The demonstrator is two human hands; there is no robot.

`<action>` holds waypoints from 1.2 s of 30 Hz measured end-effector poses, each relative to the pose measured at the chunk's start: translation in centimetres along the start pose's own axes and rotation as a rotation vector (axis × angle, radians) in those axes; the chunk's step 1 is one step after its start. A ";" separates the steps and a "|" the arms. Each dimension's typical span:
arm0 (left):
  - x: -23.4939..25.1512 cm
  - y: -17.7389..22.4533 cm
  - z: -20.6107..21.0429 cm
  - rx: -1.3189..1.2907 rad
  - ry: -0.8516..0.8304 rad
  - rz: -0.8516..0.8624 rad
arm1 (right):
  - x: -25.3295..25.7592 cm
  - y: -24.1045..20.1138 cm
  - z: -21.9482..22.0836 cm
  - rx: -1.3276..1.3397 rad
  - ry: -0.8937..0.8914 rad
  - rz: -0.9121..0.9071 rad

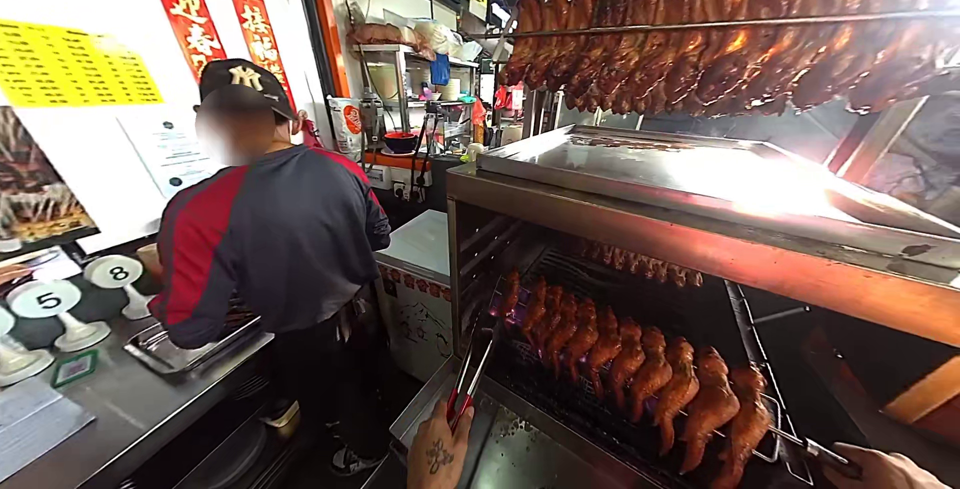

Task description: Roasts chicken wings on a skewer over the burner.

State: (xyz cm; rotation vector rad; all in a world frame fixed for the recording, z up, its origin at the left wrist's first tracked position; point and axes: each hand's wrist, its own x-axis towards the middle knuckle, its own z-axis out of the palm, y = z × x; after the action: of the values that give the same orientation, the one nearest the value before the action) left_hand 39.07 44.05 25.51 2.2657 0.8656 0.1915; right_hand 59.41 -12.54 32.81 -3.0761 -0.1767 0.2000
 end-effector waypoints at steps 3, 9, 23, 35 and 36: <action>-0.5 2.4 -0.4 -0.055 -0.004 0.097 | 0.0 0.7 1.2 -0.020 0.091 -0.033; 1.6 9.3 -2.4 0.064 -0.064 0.087 | -0.9 -0.4 1.6 -0.070 0.187 0.012; 3.3 12.7 -4.6 0.248 -0.085 0.015 | -1.2 -0.2 1.8 -0.101 0.233 -0.020; 3.2 13.0 -4.2 0.274 -0.137 0.047 | 0.1 0.3 1.2 -0.101 0.130 -0.036; 3.3 13.1 -4.2 0.272 -0.134 0.041 | 0.2 0.4 1.3 -0.106 0.129 -0.041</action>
State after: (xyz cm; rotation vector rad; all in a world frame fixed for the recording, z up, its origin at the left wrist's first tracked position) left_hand 47.03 41.47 36.91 2.5164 0.8152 -0.0638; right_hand 59.48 -12.90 31.49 -3.1734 -0.2521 -0.0096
